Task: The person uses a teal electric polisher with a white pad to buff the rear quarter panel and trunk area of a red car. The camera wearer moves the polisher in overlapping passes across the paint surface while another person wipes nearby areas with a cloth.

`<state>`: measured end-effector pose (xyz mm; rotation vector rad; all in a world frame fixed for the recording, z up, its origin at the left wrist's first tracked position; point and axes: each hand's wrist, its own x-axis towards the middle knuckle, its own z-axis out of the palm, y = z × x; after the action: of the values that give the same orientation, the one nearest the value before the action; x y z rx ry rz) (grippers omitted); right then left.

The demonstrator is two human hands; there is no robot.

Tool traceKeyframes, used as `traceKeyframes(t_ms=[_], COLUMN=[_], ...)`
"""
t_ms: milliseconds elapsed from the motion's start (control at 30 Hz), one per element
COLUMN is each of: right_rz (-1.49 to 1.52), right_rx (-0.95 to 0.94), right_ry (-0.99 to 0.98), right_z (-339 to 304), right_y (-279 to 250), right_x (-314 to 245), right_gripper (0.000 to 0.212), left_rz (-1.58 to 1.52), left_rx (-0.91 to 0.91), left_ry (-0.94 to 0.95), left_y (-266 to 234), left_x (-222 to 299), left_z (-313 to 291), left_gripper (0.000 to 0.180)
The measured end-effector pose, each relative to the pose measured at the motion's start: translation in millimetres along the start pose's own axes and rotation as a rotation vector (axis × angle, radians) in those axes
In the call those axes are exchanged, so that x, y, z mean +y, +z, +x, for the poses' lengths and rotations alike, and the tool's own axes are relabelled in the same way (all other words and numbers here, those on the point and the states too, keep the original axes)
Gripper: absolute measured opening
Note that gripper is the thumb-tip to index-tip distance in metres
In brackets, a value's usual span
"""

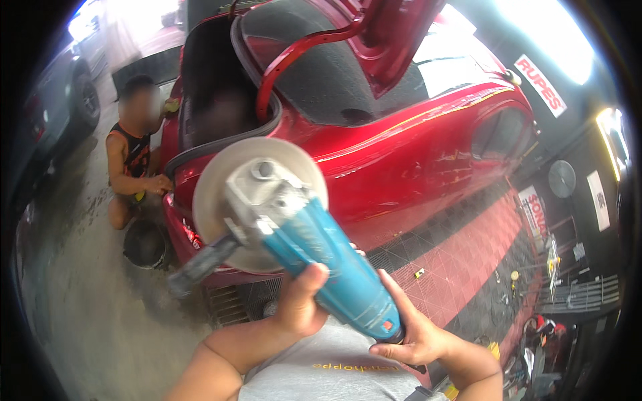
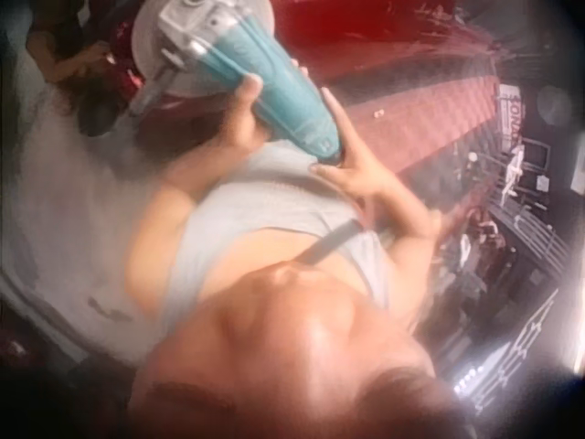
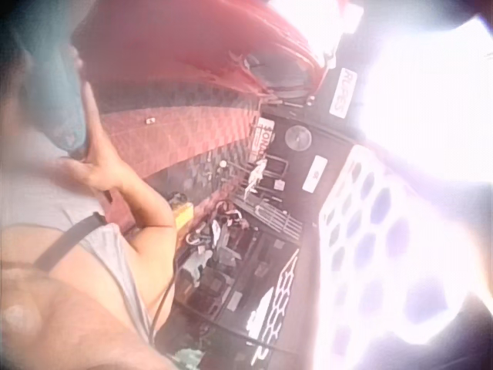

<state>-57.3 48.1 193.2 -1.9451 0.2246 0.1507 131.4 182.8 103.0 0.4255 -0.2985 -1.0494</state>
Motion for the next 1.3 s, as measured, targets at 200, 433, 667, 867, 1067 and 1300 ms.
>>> traceKeyframes(t_ms=[200, 433, 667, 867, 1067, 1300], right_rz=[0.012, 0.288, 0.179, 0.278, 0.436, 0.538], right_rx=[0.677, 0.809, 0.556, 0.559, 0.696, 0.848], right_ry=[0.242, 0.211, 0.044, 0.094, 0.084, 0.127], right_z=[-33.9, 7.7, 44.4, 52.9, 55.2, 77.6], right_y=[16.4, 66.4, 71.8, 80.6, 123.2, 145.4], right_x=[143.2, 225.4, 220.8, 220.7, 214.9, 170.0], right_gripper=[0.096, 0.092, 0.092, 0.084, 0.084, 0.078], left_rz=[0.269, 0.499, 0.480, 0.553, 0.855, 0.824], left_rx=[-0.147, -0.188, -0.174, -0.195, -0.150, -0.176], left_ry=[-0.046, -0.186, -0.126, -0.210, -0.352, -0.485], left_y=[-18.5, -63.8, -92.1, -101.8, -82.2, -50.0], left_x=[-123.2, -129.9, -79.3, -69.1, -45.6, -13.9], left_z=[87.4, 93.1, 49.4, 52.5, 49.6, 71.2], left_gripper=[0.059, 0.054, 0.099, 0.102, 0.077, 0.062])
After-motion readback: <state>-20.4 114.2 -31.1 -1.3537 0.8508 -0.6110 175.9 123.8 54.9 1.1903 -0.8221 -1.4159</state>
